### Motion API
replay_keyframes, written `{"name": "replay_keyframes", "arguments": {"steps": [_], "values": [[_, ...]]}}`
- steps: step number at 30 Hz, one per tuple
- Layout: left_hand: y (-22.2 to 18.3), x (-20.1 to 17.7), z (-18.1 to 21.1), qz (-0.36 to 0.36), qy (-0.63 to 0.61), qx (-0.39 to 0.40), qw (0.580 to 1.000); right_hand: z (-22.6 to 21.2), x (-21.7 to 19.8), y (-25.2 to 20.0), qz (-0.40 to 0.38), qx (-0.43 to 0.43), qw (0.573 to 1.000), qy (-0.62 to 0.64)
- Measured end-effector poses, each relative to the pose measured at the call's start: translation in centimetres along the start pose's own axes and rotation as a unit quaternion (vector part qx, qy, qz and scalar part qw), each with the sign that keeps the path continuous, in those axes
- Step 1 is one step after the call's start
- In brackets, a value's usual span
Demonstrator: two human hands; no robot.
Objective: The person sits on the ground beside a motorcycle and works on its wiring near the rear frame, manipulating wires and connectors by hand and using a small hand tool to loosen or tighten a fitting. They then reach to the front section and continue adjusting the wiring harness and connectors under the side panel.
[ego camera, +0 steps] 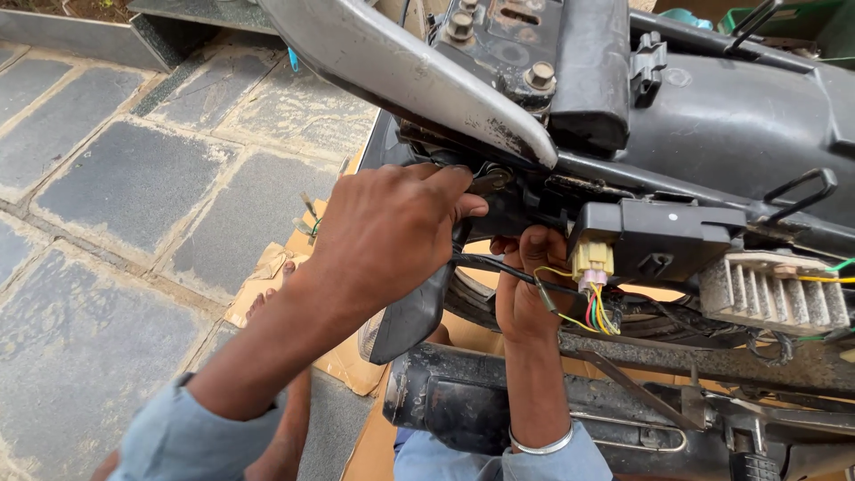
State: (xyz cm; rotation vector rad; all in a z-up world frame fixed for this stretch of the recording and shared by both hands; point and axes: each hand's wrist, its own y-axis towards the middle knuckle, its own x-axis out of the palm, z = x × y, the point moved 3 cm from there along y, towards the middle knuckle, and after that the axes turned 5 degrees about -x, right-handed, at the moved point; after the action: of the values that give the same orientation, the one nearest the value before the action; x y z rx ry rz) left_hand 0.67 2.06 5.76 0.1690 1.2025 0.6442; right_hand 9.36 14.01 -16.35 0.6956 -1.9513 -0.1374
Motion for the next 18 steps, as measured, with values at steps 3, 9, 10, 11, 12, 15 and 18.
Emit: {"name": "replay_keyframes", "arguments": {"steps": [3,9,10,11,12,15,18], "values": [[1.4,-1.1,1.4,-0.066,0.141,0.003,0.988,0.3,-0.6,0.0,0.023,0.001,1.000,0.007],[1.8,-1.5,2.7,-0.135,0.348,0.161,0.914,0.6,-0.9,-0.1,0.044,0.008,0.999,0.011],[1.5,-1.7,2.4,-0.105,0.345,0.172,0.917,0.6,-1.0,-0.1,0.045,0.007,0.999,0.014],[1.3,-1.9,2.0,-0.074,0.342,0.181,0.919,0.6,-1.0,0.0,0.044,0.007,0.999,0.017],[0.9,-1.7,1.8,-0.072,0.342,0.179,0.920,0.5,-0.9,-0.1,0.042,0.007,0.999,0.016],[0.3,-1.7,1.2,-0.092,0.221,0.061,0.969,0.1,-0.5,0.0,0.049,0.012,0.999,0.008],[-0.2,-2.0,1.7,-0.023,0.161,0.045,0.986,0.1,-0.7,-0.2,0.054,0.022,0.998,0.004]]}}
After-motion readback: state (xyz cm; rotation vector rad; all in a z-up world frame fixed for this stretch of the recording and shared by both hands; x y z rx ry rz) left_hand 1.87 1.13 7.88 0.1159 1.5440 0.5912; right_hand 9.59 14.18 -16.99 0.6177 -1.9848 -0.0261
